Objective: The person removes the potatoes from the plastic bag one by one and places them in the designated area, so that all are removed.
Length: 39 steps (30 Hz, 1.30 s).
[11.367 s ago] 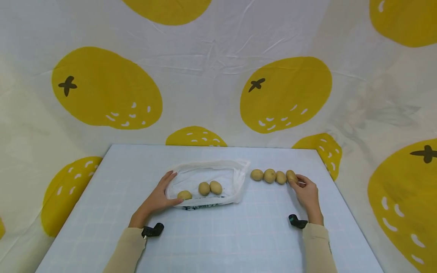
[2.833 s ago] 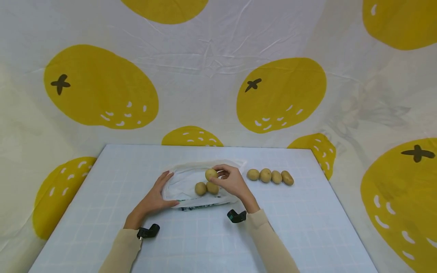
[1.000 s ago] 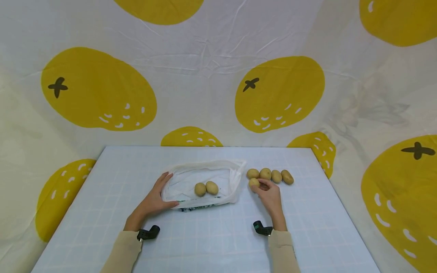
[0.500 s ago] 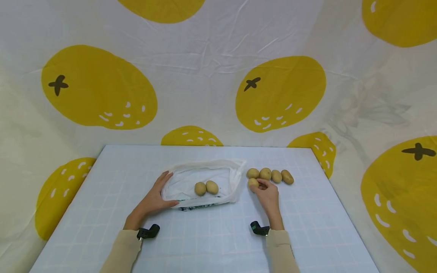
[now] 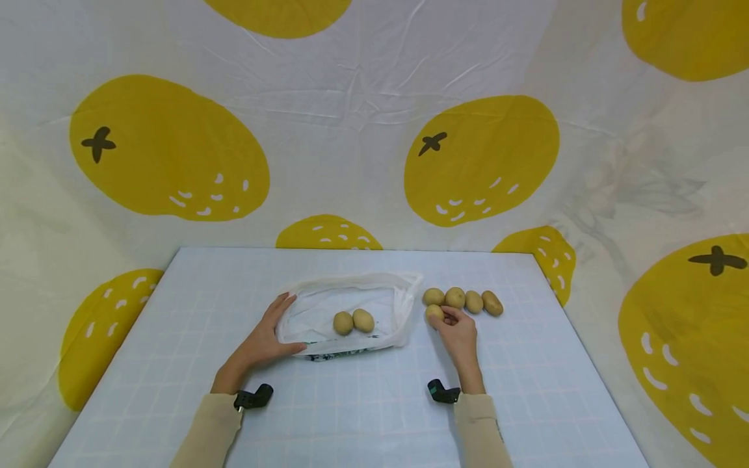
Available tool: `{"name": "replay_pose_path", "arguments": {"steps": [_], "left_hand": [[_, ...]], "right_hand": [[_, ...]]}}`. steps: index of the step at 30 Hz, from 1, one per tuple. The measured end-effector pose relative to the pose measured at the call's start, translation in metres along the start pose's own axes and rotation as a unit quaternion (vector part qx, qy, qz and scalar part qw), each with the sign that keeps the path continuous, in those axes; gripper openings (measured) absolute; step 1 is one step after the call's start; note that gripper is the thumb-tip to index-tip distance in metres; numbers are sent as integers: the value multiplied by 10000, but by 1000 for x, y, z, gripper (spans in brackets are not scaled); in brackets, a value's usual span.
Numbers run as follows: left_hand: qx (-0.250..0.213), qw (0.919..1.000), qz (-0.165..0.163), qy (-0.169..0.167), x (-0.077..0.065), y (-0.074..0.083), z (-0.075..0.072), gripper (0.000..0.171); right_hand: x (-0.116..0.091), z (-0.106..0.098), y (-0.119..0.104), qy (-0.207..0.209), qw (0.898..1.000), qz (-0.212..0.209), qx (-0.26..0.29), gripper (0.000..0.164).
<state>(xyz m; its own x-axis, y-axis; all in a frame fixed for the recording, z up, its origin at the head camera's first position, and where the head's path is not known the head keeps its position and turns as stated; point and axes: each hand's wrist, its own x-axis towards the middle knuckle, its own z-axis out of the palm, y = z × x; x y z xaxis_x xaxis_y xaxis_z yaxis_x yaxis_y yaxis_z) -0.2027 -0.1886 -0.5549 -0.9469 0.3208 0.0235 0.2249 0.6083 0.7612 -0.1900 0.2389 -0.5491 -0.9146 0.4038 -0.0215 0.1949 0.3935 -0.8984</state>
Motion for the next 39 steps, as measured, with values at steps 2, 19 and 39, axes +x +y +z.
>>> {"name": "replay_pose_path", "arguments": {"steps": [2,19,39], "left_hand": [[-6,10000,31,26,0,-1,0,114],[-98,9999,41,48,1,-3,0,114],[-119,9999,10,49,1,-1,2,114]], "right_hand": [[0,0,0,-6,10000,-10,5,40],[0,-7,-4,-453,9988,87,-181,42],[-6,-25,-21,-788,9915,-480,-912,53]]}}
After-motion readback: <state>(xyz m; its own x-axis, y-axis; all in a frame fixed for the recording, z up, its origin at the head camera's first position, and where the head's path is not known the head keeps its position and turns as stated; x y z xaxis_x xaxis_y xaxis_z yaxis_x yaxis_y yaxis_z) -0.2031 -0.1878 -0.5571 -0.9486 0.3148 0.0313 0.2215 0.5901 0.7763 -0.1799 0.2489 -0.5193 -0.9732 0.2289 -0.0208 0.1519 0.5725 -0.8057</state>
